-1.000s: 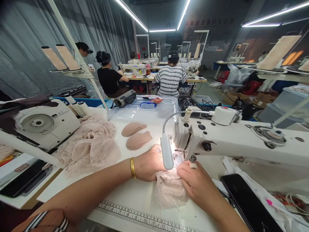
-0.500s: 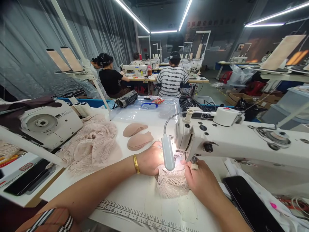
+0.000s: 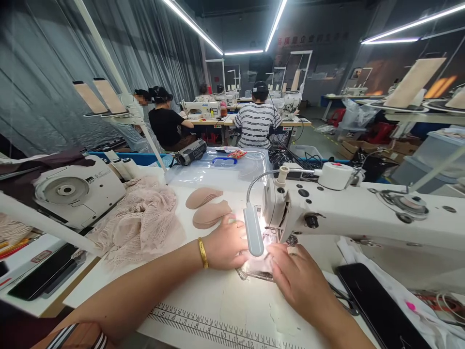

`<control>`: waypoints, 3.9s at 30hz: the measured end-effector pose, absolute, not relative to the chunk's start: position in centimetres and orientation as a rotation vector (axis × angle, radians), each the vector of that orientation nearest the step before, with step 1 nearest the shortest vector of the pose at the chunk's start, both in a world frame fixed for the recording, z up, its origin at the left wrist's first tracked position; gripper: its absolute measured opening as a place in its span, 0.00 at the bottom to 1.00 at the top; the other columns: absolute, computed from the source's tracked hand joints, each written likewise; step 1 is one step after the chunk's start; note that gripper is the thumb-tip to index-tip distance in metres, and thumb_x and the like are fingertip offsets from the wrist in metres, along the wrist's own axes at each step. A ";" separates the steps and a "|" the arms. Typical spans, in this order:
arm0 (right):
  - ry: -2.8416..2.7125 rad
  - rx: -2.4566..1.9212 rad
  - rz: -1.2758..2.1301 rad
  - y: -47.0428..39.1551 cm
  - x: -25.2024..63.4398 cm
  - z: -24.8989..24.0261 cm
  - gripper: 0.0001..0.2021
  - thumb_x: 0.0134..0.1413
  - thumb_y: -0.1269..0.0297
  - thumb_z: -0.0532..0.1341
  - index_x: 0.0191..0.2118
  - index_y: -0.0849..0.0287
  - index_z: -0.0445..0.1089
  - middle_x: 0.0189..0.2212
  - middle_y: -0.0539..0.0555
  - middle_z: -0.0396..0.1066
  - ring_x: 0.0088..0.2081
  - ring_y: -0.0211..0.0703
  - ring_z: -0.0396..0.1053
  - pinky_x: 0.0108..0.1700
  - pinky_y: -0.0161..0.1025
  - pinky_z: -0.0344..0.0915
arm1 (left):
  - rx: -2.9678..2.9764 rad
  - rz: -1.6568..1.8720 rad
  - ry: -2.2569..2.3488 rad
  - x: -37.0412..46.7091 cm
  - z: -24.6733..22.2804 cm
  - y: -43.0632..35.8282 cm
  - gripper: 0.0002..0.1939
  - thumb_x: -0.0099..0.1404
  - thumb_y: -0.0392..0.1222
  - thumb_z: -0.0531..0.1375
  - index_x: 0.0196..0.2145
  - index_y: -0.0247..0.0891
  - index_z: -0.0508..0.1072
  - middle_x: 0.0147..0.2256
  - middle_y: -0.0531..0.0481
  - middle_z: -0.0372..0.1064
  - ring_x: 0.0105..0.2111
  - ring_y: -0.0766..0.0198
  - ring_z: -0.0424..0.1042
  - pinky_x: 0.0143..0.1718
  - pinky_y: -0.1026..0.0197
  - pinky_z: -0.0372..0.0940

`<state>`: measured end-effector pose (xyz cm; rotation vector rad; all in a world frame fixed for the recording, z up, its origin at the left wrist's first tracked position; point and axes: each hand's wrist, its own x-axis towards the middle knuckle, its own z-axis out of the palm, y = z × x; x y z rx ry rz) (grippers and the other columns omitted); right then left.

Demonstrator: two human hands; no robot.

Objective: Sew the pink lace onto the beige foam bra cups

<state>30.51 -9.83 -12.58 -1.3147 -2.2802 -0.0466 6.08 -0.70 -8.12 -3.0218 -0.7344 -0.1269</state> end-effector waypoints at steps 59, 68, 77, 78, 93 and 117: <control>-2.308 -1.616 -0.011 -8.6 32.3 -13.6 0.19 0.73 0.57 0.49 0.60 0.47 0.71 0.54 0.53 0.78 0.53 0.57 0.74 0.54 0.57 0.73 | -3.181 -0.254 -0.524 6.7 -9.1 1.2 0.06 0.56 0.30 0.61 0.24 0.37 0.69 0.31 0.51 0.75 0.33 0.61 0.66 0.52 0.40 0.49; -2.135 -1.503 -0.065 -8.4 32.2 -13.3 0.13 0.73 0.55 0.52 0.39 0.51 0.70 0.36 0.57 0.76 0.42 0.54 0.76 0.38 0.46 0.74 | -3.177 -0.220 -0.585 6.8 -8.9 0.8 0.05 0.56 0.30 0.61 0.24 0.36 0.70 0.33 0.51 0.76 0.37 0.58 0.69 0.53 0.40 0.48; -2.141 -1.491 -0.075 -8.4 32.5 -13.5 0.12 0.72 0.55 0.52 0.41 0.52 0.69 0.37 0.58 0.75 0.38 0.54 0.75 0.37 0.48 0.73 | -3.155 -0.238 -0.568 6.8 -8.8 0.2 0.04 0.56 0.31 0.61 0.27 0.37 0.70 0.32 0.51 0.75 0.34 0.60 0.67 0.50 0.43 0.47; -2.139 -1.489 -0.073 -8.4 32.5 -13.5 0.11 0.72 0.56 0.52 0.41 0.52 0.69 0.38 0.59 0.75 0.39 0.54 0.75 0.37 0.48 0.73 | -3.156 -0.245 -0.567 6.8 -8.9 0.2 0.04 0.56 0.31 0.61 0.27 0.37 0.70 0.32 0.51 0.75 0.34 0.60 0.67 0.50 0.43 0.47; -2.085 -1.560 0.107 -8.9 31.9 -13.1 0.14 0.73 0.54 0.50 0.41 0.50 0.69 0.41 0.56 0.78 0.40 0.51 0.76 0.36 0.45 0.73 | -3.094 -0.253 -0.614 6.6 -10.1 0.4 0.10 0.56 0.33 0.62 0.37 0.41 0.76 0.42 0.47 0.77 0.44 0.52 0.70 0.50 0.43 0.47; -2.457 -1.296 0.369 -9.6 30.7 -11.4 0.15 0.74 0.61 0.50 0.41 0.50 0.74 0.34 0.53 0.71 0.36 0.47 0.69 0.36 0.43 0.67 | -2.988 -0.439 -0.347 6.8 -11.2 -2.9 0.13 0.71 0.45 0.59 0.30 0.37 0.72 0.33 0.52 0.72 0.33 0.59 0.67 0.49 0.43 0.51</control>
